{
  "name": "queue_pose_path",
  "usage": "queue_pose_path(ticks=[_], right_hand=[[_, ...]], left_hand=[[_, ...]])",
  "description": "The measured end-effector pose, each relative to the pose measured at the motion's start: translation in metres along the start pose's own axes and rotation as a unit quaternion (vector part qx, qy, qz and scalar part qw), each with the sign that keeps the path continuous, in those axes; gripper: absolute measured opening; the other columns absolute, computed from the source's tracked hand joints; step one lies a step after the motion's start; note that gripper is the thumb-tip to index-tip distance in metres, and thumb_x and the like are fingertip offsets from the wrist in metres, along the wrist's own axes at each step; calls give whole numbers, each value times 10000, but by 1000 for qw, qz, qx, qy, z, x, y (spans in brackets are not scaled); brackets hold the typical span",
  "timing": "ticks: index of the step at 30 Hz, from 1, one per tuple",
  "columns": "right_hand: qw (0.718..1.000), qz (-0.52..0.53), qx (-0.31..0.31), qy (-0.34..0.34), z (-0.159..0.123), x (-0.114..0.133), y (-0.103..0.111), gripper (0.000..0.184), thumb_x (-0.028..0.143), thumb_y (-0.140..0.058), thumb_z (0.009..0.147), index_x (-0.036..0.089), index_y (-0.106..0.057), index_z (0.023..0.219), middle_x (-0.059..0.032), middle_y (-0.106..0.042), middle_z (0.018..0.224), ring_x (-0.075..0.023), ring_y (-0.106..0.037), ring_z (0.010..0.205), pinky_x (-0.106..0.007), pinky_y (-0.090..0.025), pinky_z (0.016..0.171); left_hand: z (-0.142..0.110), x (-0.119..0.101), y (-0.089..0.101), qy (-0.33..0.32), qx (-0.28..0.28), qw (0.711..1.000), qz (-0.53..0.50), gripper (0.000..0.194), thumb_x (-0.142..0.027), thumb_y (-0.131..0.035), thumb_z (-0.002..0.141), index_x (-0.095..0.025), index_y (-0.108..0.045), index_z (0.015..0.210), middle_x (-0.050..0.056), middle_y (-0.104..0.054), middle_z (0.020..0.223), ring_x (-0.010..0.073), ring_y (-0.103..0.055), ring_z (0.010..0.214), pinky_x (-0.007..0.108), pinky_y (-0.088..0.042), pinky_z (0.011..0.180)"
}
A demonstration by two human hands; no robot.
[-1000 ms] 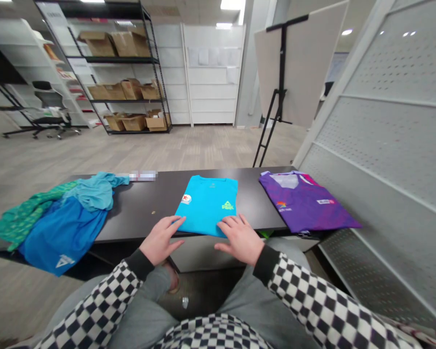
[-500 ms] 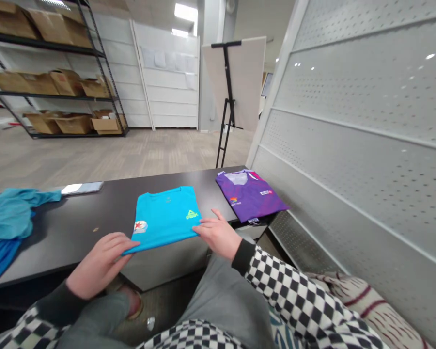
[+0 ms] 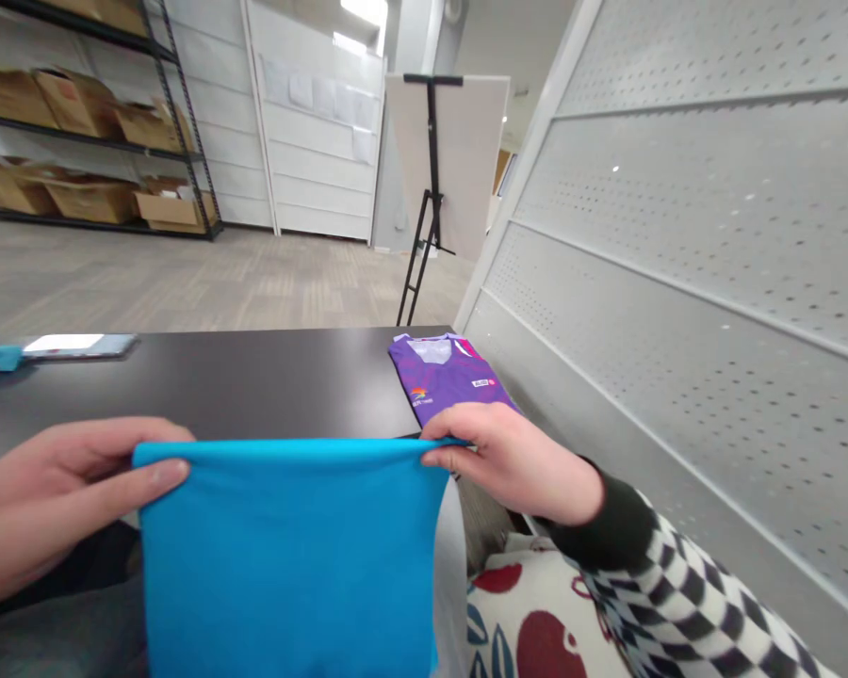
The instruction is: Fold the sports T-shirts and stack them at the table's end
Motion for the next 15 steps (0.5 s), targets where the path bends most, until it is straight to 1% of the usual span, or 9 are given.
queue_pose_path(ticks=[3,6,7,9,11,12,13,14,15], right_hand=[[999,2,17,-34,27,-36,25,307,569,-762,1062,278,-857,1085,-17,-851,983,-204,-782,865,-304,-635,797],[998,-30,-15,-53,68,-80,74,392,617,-795,1019,240,-863,1104,-28,-846,979,-225,-771,875,-365,-648,826],[997,-47,-36,-58,82,-94,96,393,607,-816,1003,227,-864,1093,-29,-840,969,-227,-763,869,-395,-652,851],[985,-99,-119,-80,105,-121,150,353,561,-862,967,216,-865,1045,-20,-814,938,-241,-757,889,-468,-646,934],[965,-144,-198,-93,114,-140,198,327,550,-854,968,231,-860,1039,-14,-782,916,-262,-768,942,-508,-630,986],[956,-160,-225,-94,112,-149,217,310,546,-847,973,242,-857,1034,-12,-770,905,-275,-775,965,-515,-625,995],[950,-173,-243,-95,106,-158,230,289,540,-844,978,257,-853,1030,-11,-762,893,-285,-782,977,-515,-625,997],[945,-182,-253,-100,97,-169,238,262,530,-849,979,271,-851,1022,-8,-758,875,-291,-786,970,-512,-629,990],[942,-191,-254,-111,84,-183,240,231,514,-862,975,286,-851,1013,-6,-758,855,-291,-787,947,-507,-636,978]], left_hand=[[57,0,-15,88,54,993,-60,398,-634,-643,1011,-298,-848,955,10,-745,790,275,-735,791,403,-695,740],[124,-2,-16,111,21,991,-74,492,-710,-695,953,-236,-817,1005,38,-724,862,293,-753,909,469,-702,840],[150,-5,-16,100,9,992,-74,518,-708,-695,954,-207,-803,1029,43,-719,893,297,-762,944,488,-697,860],[200,-15,-16,60,-17,997,-54,556,-674,-625,1009,-141,-776,1061,52,-717,978,307,-776,1022,514,-668,896],[246,-27,-23,16,-32,999,-9,657,-552,-329,1123,-44,-743,1080,59,-691,1074,316,-772,1128,529,-602,954],[264,-34,-30,-3,-36,999,13,686,-486,-238,1132,-15,-734,1083,61,-688,1106,317,-764,1158,526,-579,979],[278,-39,-42,-21,-38,999,30,676,-456,-232,1130,-9,-738,1083,61,-698,1120,314,-760,1168,512,-570,999],[288,-43,-58,-37,-37,998,42,622,-456,-307,1125,-27,-756,1086,61,-719,1118,309,-761,1162,490,-574,1014],[294,-46,-77,-52,-38,997,49,524,-471,-447,1100,-71,-784,1086,61,-752,1107,303,-764,1140,466,-591,1020]])
Point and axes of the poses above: each hand's wrist, its own z-axis towards the middle knuckle, its own y-axis out of the back of the hand, x = y × z, the point moved 8 cm from there along z, towards the middle knuckle
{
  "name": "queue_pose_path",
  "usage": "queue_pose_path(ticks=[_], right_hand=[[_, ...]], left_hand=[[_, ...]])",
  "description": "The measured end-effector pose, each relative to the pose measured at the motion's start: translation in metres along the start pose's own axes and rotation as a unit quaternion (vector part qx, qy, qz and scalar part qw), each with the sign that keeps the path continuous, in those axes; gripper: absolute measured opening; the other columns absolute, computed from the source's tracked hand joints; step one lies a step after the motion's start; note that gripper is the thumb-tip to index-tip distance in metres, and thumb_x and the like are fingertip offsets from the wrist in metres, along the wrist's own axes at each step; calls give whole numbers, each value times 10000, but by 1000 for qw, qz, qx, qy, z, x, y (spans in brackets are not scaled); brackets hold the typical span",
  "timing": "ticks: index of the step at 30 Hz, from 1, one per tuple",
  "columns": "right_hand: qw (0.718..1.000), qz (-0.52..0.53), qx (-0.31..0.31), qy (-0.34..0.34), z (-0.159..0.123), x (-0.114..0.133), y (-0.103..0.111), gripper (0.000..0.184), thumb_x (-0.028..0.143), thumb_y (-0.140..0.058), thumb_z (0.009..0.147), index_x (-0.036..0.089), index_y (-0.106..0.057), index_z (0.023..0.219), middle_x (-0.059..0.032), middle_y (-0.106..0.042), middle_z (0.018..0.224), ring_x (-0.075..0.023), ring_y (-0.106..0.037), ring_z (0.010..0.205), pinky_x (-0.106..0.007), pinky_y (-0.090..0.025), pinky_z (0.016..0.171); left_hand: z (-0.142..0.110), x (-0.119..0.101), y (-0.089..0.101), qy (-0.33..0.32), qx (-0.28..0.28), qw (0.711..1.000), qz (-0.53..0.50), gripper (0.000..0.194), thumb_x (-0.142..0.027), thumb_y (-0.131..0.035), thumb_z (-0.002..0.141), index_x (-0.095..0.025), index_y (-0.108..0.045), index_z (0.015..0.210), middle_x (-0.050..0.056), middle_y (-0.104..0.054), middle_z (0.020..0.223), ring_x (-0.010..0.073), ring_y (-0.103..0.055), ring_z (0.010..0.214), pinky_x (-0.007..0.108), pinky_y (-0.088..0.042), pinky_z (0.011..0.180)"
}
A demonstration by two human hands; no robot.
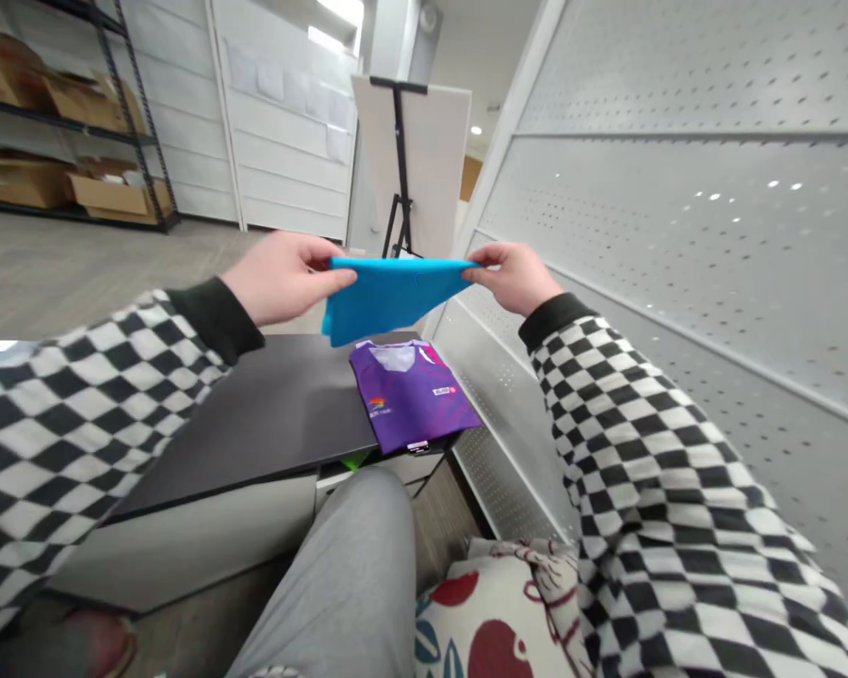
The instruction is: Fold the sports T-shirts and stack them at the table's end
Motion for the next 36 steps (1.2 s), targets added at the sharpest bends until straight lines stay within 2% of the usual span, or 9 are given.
queue_pose_path(ticks=[2,4,8,10,12,17,23,30,36], right_hand=[[999,-25,15,-35,-33,-37,-11,172,470,-877,968,306,-859,1018,-4,-771,827,-278,-778,879,-495,-650,953],[996,-37,38,-70,-84,-70,-40,126,398,-843,988,294,-869,1055,-30,-827,902,-277,-783,898,-485,-653,965],[989,-17,112,-91,-204,-109,-131,120,236,-768,936,226,-848,1024,-93,-878,1169,-298,-827,1126,-496,-648,1093],[983,12,154,-97,-257,-118,-174,187,223,-732,923,234,-845,1072,-96,-875,1232,-285,-839,1158,-474,-658,1101],[986,27,116,-120,-290,-129,-194,283,241,-661,960,237,-838,1180,-115,-831,1387,-288,-804,1284,-498,-618,1174],[983,61,95,-147,-303,-150,-203,310,315,-648,976,248,-861,1190,-119,-813,1424,-304,-779,1339,-515,-570,1236],[979,-6,167,-118,-238,-138,-180,315,282,-604,1013,237,-859,1192,-97,-877,1214,-296,-825,1148,-462,-631,1083],[991,-113,56,-53,-110,-80,-70,303,330,-613,1043,188,-834,1194,-131,-859,1117,-308,-780,1039,-435,-596,971],[990,-130,55,-29,-81,-25,41,422,577,-678,1051,214,-856,1170,-86,-825,990,-271,-730,900,-416,-574,904]], left_hand=[[-8,-6,-50,-34,9,999,10,344,-436,-630,1034,-168,-839,1091,67,-799,1087,305,-762,1114,455,-611,1031],[-37,-8,-110,-67,35,997,35,306,-350,-611,1043,-208,-870,1124,88,-819,1151,312,-746,1164,468,-585,1097],[-125,7,-231,-50,169,979,106,332,-239,-555,1076,-248,-886,1112,127,-814,1117,314,-739,1092,466,-582,965],[-159,12,-263,-43,187,975,113,316,-220,-557,1083,-241,-869,1129,131,-805,1137,317,-725,1086,473,-562,930],[-178,15,-275,-39,176,978,110,290,-230,-569,1094,-241,-851,1160,128,-794,1173,310,-708,1090,472,-542,924],[-181,15,-275,-50,162,981,97,230,-241,-620,1090,-257,-844,1142,99,-769,1158,287,-682,1106,440,-518,921],[-127,25,-255,1,90,996,3,215,-243,-624,1079,-221,-828,1143,109,-786,1207,280,-706,1141,408,-539,1030],[-23,23,-144,51,10,993,-105,223,-327,-613,1038,-196,-793,1048,44,-767,922,229,-688,843,354,-537,829],[6,-19,-55,35,25,978,-203,171,-322,-693,980,-170,-769,997,32,-693,861,204,-653,829,330,-524,798]])
Point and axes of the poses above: each hand's wrist, its own z-axis towards the middle knuckle, its own y-axis out of the back of the hand, x = y × z, the point moved 8 cm from there along z, towards the middle knuckle
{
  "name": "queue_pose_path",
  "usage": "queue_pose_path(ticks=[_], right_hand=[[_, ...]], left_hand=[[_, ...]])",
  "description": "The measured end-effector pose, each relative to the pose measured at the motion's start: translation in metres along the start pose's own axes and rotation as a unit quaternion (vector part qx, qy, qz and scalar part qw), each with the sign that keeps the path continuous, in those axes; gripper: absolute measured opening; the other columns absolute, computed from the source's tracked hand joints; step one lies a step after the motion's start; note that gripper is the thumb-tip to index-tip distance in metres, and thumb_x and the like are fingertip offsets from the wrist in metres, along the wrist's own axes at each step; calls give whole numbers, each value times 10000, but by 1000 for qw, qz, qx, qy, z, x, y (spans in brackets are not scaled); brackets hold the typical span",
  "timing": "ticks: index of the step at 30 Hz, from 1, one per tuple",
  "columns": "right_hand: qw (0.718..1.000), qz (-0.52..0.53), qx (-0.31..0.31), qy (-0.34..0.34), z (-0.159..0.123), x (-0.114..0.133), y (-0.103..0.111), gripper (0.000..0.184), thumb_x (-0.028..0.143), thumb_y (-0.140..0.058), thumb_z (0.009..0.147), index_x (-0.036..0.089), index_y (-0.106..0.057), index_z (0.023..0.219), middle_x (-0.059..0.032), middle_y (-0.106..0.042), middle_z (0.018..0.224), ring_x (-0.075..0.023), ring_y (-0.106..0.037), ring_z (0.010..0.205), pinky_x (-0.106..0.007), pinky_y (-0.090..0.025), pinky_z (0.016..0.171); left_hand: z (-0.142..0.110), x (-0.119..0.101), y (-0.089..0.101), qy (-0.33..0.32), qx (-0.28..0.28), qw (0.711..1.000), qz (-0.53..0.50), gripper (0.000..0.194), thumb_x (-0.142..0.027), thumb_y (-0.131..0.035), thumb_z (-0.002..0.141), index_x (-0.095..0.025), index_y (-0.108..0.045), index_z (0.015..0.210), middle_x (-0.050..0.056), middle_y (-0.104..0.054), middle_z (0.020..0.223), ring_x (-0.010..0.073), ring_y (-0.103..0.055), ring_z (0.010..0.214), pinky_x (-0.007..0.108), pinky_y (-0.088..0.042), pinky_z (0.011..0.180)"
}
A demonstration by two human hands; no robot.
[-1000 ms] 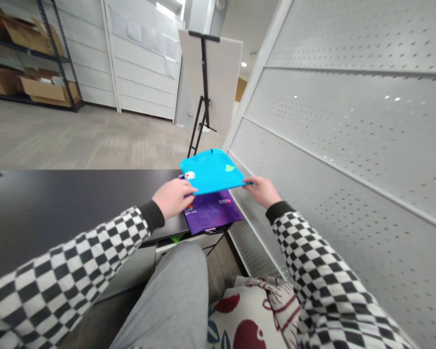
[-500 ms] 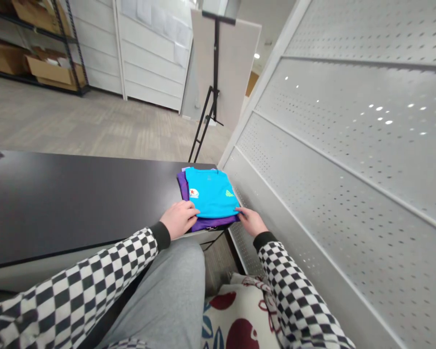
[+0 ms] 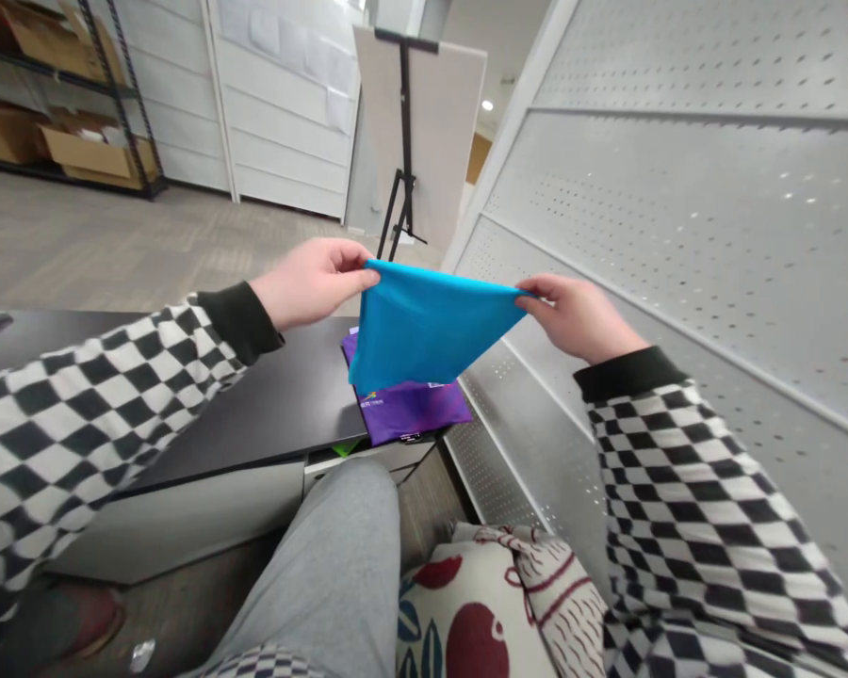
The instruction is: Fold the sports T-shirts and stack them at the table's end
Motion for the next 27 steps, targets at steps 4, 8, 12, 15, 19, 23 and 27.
queue_pose_path(ticks=[4,8,12,15,19,23,27], right_hand=[[999,-5,37,-1,-1,3,28,587,754,-696,1010,210,-866,1148,-78,-819,943,-261,-713,836,-416,-567,844],[991,10,132,-8,6,-3,-2,583,799,-695,986,256,-872,1105,-65,-838,990,-275,-738,889,-428,-583,869],[988,47,148,-24,36,-10,-36,533,766,-736,962,266,-866,1095,-53,-840,999,-274,-747,934,-438,-598,932],[992,81,92,-40,69,-17,-40,512,709,-786,938,226,-860,1092,-69,-839,1006,-268,-740,931,-438,-597,950],[992,113,5,-51,85,-36,-31,489,645,-800,936,196,-860,1119,-90,-844,1032,-261,-739,940,-433,-594,967],[993,90,31,-69,44,-62,-64,417,596,-791,935,222,-886,1092,-70,-847,970,-270,-755,920,-422,-597,948],[983,115,113,-93,-42,-72,-145,338,483,-741,959,237,-897,1131,-60,-873,998,-276,-802,950,-439,-625,991]], left_hand=[[2,-24,19,25,-4,1000,-7,163,-313,-760,942,-165,-769,1009,46,-654,860,222,-660,874,358,-547,831],[2,-18,14,62,12,998,-14,137,-300,-758,914,-171,-766,958,52,-647,829,225,-675,838,364,-548,789],[14,4,10,99,3,995,-1,83,-268,-758,878,-186,-754,869,53,-656,770,218,-660,774,352,-523,740],[34,9,16,88,-27,995,26,80,-274,-756,877,-197,-764,856,49,-684,758,214,-645,770,338,-524,741],[47,6,16,44,-65,995,68,168,-319,-745,909,-184,-831,962,43,-742,807,218,-662,799,327,-548,778],[16,18,-27,-49,-34,988,141,253,-308,-692,959,-199,-893,1068,73,-802,973,256,-725,957,369,-585,936],[-61,62,-109,-109,43,967,225,305,-260,-621,1042,-239,-909,1141,117,-809,1134,292,-726,1093,443,-574,1040]])
Point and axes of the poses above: each hand's wrist, its own z-axis towards the middle knuckle, its own y-axis out of the back of the hand, x = y × z, the point moved 8 cm from there along z, towards the middle knuckle
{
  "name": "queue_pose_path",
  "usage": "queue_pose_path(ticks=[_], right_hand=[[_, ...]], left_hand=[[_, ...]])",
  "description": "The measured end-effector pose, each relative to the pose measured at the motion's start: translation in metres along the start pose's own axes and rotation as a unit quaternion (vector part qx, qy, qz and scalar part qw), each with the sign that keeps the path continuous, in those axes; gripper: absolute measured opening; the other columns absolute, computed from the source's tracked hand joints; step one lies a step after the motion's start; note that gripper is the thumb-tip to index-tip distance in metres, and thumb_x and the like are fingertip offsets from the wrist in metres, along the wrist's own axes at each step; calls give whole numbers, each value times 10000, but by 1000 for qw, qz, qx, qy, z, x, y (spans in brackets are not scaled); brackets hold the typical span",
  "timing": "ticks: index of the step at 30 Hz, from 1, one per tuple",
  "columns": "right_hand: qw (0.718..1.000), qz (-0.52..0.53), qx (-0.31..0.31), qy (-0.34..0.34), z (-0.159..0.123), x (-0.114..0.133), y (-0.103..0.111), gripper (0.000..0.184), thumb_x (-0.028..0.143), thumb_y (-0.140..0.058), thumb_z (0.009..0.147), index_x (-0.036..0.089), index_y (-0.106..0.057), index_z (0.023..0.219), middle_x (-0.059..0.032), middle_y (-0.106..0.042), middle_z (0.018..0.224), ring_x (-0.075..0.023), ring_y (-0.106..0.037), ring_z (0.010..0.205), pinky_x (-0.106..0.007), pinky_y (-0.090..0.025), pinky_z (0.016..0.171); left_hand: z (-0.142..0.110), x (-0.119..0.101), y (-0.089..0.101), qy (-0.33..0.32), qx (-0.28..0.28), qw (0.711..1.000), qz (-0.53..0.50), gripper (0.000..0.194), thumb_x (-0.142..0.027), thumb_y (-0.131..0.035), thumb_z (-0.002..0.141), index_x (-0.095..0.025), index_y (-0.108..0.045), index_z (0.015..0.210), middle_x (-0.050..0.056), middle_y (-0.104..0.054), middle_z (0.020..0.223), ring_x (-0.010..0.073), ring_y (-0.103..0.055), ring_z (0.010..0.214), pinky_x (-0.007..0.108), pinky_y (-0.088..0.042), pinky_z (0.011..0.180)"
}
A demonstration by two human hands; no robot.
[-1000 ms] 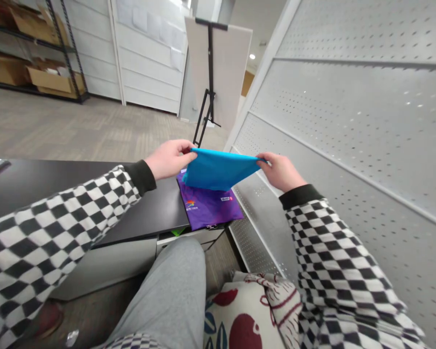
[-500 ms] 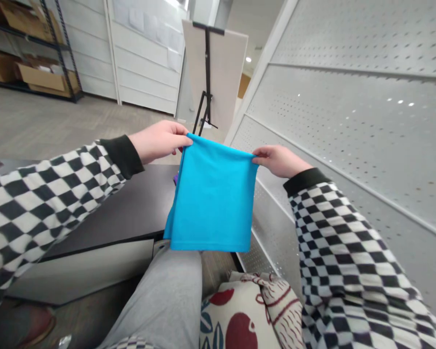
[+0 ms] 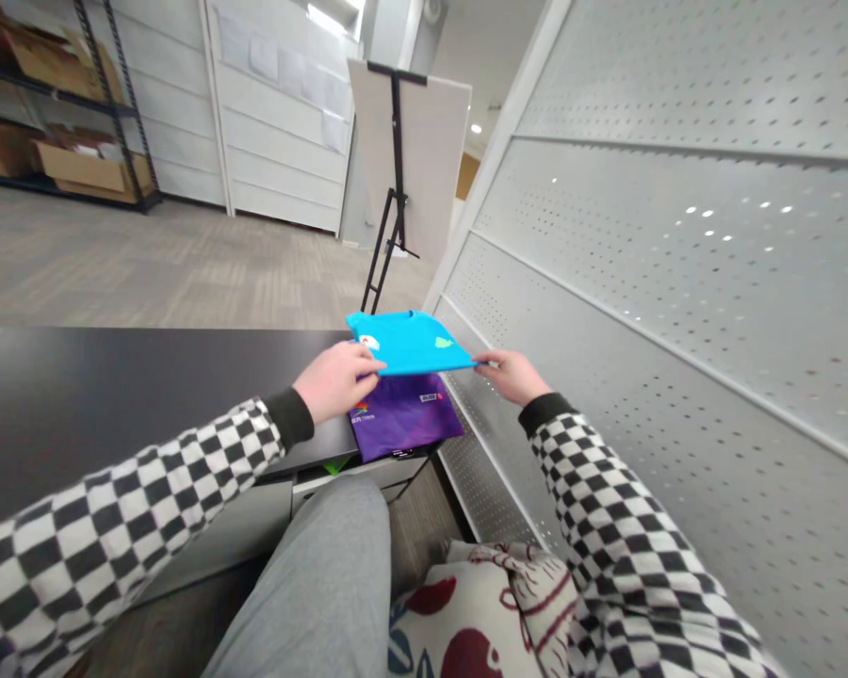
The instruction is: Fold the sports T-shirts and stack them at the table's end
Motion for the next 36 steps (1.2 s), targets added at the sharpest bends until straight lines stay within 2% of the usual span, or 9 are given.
queue_pose_path(ticks=[4,7,12,19,23,27,31,34,36], right_hand=[[996,52,71,14,-64,-24,-96,234,365,-733,952,242,-903,1057,-100,-883,1198,-302,-820,1191,-465,-602,1155],[995,70,71,7,-88,-39,-133,267,336,-699,977,232,-900,1116,-118,-856,1315,-306,-806,1273,-477,-577,1213],[996,56,65,-16,-87,-55,-146,261,263,-701,961,228,-895,1132,-118,-835,1369,-313,-790,1320,-490,-561,1248],[997,-9,71,17,-90,-50,-150,389,161,-620,970,182,-861,1275,-145,-790,1461,-308,-761,1370,-489,-540,1275],[995,-50,79,37,-105,-32,-144,377,194,-657,971,189,-857,1290,-161,-782,1471,-338,-756,1370,-531,-545,1267],[995,-40,64,62,-140,4,-134,349,244,-594,1020,207,-869,1232,-156,-834,1349,-351,-779,1292,-562,-573,1214],[994,38,93,44,-202,39,-147,342,348,-579,1056,235,-868,1198,-137,-856,1234,-350,-800,1181,-553,-627,1114],[986,119,114,-2,-258,65,-184,326,433,-610,1074,276,-863,1207,-121,-851,1255,-354,-799,1198,-552,-641,1109],[980,172,95,-30,-290,87,-217,351,464,-590,1096,301,-844,1277,-124,-829,1337,-361,-782,1267,-566,-638,1134]], left_hand=[[-80,-2,-92,34,111,993,19,279,-227,-640,1061,-278,-907,1129,109,-801,1147,287,-720,1055,431,-575,936],[-112,-1,-117,59,113,992,18,293,-250,-631,1094,-312,-882,1232,96,-788,1265,284,-709,1124,433,-557,961],[-117,-2,-117,44,105,993,22,285,-272,-617,1122,-316,-867,1251,89,-771,1262,272,-685,1140,427,-522,968],[-123,-14,-122,-31,119,992,29,268,-287,-607,1133,-289,-855,1234,88,-763,1109,257,-681,1081,415,-495,943],[-125,-10,-113,-18,102,995,-10,299,-257,-587,1118,-259,-840,1279,98,-783,1121,266,-712,1097,425,-527,976],[-134,-9,-101,28,93,993,-61,325,-173,-598,1054,-234,-855,1243,110,-811,1177,276,-743,1126,442,-572,1029],[-195,-14,-95,60,62,989,-123,397,-113,-577,987,-256,-864,1220,108,-818,1247,290,-744,1227,502,-571,1154],[-277,-7,-99,101,70,980,-157,489,-111,-561,962,-289,-842,1319,105,-799,1365,293,-721,1340,505,-561,1216],[-335,9,-103,154,129,967,-154,545,-101,-562,951,-279,-810,1402,111,-768,1458,279,-732,1342,465,-580,1204]])
Point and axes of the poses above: each hand's wrist, its own z-axis towards the middle knuckle, its own y-axis out of the back of the hand, x = y × z, the point moved 8 cm from there along z, towards the middle knuckle
